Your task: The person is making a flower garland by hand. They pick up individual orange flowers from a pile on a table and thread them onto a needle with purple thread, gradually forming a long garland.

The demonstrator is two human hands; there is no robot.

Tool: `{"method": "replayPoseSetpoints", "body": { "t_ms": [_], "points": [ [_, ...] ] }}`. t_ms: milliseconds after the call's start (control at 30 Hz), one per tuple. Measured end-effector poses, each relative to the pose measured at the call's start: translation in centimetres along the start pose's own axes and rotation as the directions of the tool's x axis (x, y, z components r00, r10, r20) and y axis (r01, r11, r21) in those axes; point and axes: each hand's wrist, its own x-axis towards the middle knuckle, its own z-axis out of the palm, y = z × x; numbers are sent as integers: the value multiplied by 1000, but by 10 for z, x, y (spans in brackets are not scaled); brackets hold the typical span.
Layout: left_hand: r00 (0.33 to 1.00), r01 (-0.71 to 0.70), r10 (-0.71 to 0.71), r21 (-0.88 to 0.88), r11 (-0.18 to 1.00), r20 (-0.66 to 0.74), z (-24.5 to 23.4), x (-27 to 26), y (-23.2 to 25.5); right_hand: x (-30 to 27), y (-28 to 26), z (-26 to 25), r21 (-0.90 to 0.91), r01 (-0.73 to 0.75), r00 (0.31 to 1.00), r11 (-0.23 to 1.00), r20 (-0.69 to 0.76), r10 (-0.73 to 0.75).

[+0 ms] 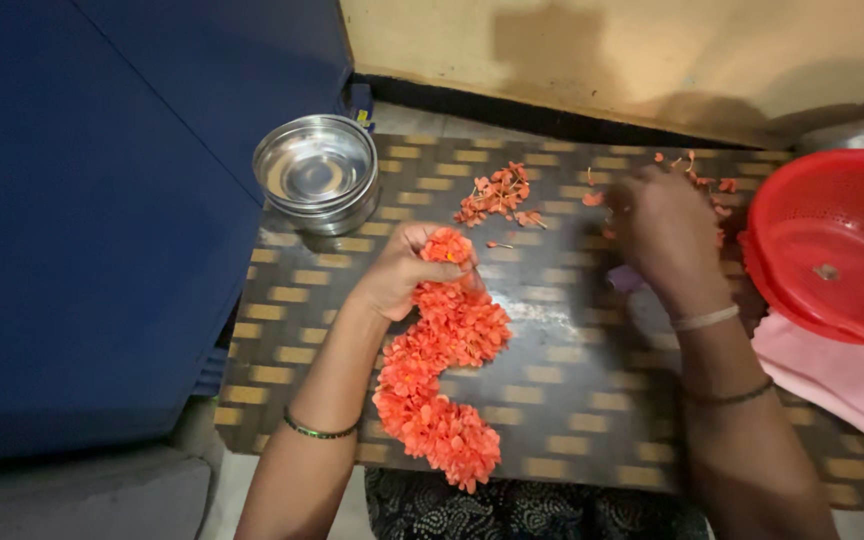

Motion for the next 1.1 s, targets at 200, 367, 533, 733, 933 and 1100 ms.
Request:
{"method": "replayPoseSetpoints", "body": {
  "t_ms": [200, 367, 533, 733, 933, 1100],
  "points": [
    [997, -18, 17, -13, 1000, -77, -1, 1, -3, 3, -56, 47, 355, 37, 972, 934, 206, -117],
    [986, 14, -22, -54, 998, -162, -3, 6, -6, 13, -13, 34, -127, -6, 995, 992, 100, 19],
    [973, 41, -53, -55, 998, -226, 4, 10, -12, 1, 2, 12, 187, -60, 997, 980, 55, 51],
    [952, 20, -22, -12, 1000, -305, 9, 12, -17, 7, -25, 31, 432, -133, 987, 892, 139, 79],
    [934, 75, -92, -63, 995, -344, 18, 10, -13, 0, -8, -11, -81, -85, 996, 993, 4, 85],
    [924, 91, -107, -59, 994, -368, 16, 9, -10, 25, -26, 15, 417, 30, 993, 908, 95, -76]
  ]
}}
